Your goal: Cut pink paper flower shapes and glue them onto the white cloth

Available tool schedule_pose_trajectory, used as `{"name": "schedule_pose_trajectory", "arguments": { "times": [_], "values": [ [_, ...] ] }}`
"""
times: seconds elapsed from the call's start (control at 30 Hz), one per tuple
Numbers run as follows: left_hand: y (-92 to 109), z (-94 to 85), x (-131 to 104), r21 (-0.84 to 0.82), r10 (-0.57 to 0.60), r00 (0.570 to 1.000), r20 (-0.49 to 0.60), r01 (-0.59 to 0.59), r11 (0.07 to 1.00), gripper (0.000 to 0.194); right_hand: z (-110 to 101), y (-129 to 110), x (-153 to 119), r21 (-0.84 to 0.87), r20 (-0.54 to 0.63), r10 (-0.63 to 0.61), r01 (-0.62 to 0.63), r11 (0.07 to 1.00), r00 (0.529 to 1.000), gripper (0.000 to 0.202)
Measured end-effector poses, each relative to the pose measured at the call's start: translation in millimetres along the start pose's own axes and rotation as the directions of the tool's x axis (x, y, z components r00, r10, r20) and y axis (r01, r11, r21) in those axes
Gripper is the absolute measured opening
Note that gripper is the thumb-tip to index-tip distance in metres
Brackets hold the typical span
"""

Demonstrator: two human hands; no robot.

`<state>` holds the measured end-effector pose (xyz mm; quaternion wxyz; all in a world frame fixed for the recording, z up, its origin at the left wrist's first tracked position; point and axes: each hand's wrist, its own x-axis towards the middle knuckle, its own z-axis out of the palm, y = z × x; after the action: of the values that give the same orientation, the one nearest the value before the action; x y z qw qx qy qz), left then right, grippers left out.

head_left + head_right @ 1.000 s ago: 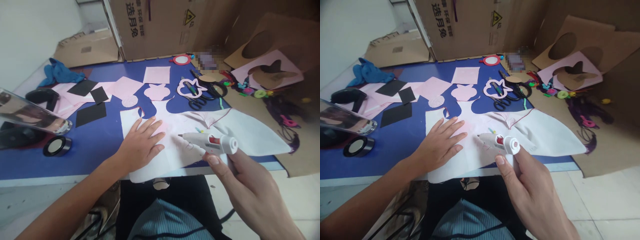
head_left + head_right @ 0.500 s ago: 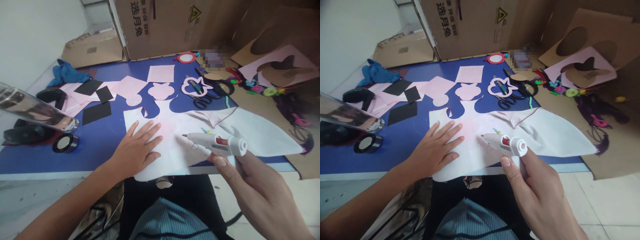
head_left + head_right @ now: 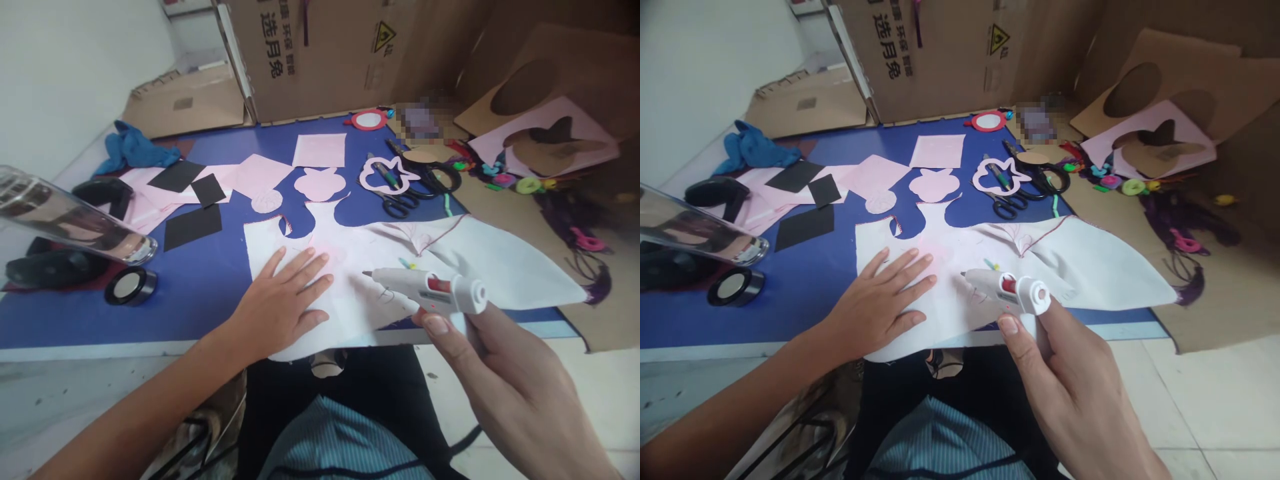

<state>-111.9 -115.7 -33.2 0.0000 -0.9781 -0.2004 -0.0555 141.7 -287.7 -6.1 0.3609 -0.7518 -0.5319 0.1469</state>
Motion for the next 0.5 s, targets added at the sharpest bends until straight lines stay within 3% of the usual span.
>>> {"name": "schedule_pose_trajectory", "arguments": {
  "times": [0.5],
  "values": [
    [6.8,8.9,2.1,-0.113,-0.034,0.999,0.033,0.037,0.993,0.062,-0.9,3.6,1.6,-0.009,0.000,0.009,-0.009,1.000,1.000,0.037]
  ]
}}
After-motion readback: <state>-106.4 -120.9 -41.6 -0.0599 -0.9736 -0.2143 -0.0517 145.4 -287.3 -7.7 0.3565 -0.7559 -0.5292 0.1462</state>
